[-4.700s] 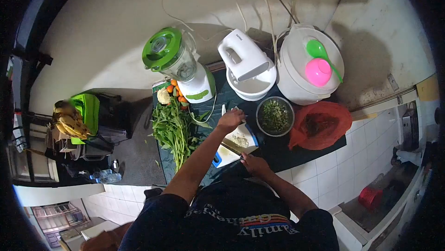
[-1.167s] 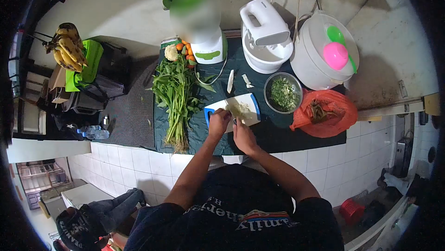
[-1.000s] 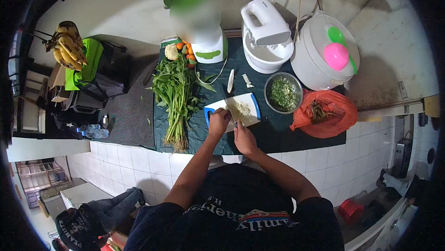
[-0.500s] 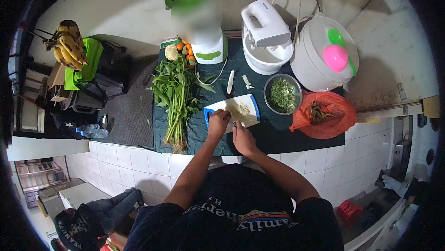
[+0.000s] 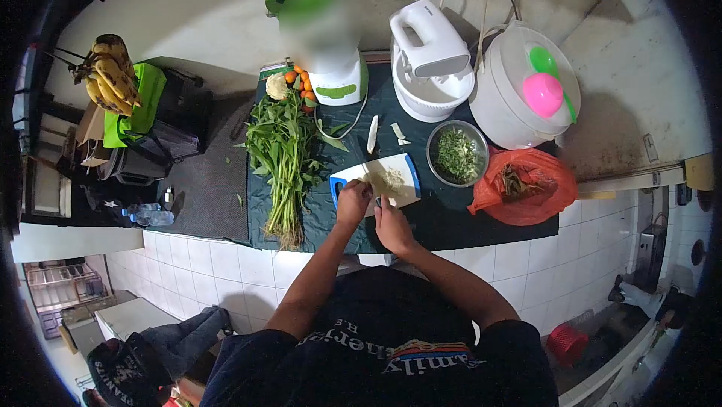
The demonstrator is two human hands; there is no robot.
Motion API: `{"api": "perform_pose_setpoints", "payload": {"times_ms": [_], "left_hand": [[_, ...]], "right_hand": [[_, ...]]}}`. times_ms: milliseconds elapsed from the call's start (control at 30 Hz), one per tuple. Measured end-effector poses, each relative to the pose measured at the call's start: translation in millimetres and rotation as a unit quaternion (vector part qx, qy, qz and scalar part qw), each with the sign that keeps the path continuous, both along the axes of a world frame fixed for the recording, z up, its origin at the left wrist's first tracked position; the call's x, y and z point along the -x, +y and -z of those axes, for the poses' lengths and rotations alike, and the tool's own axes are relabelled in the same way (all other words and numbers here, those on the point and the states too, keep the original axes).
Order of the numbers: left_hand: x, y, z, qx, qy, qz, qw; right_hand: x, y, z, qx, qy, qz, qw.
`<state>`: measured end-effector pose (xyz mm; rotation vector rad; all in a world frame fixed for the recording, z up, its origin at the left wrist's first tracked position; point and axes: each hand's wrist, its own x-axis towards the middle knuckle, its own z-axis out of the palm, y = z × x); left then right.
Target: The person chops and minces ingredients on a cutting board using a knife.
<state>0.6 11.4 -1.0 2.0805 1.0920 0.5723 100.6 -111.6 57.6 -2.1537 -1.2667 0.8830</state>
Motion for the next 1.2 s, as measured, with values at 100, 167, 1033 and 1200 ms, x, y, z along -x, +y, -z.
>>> {"api": "perform_pose_setpoints", "payload": {"times_ms": [100, 167, 1033, 1200], "left_hand": [[-0.5, 0.6, -2.4, 0.002, -0.002, -0.004, 1.0], [-1.1, 0.5, -8.3, 0.011, 0.008, -0.009, 1.0], [0.8, 0.0, 1.9, 0.02, -0.012, -0.024, 0.999], [-0.4, -0.2, -2.3, 0.02, 0.009, -0.016, 1.0]], "right_hand": [[5.9, -6.8, 12.7, -0.018, -0.008, 0.011, 1.0], [7.8, -7.2, 20.9, -0.047, -0.011, 0.025, 0.999], [-4.8, 18.4, 9.9, -0.039, -0.004, -0.011, 0.999], [8.4, 0.8, 15.1, -0.04, -0.006, 0.009, 0.999]]}}
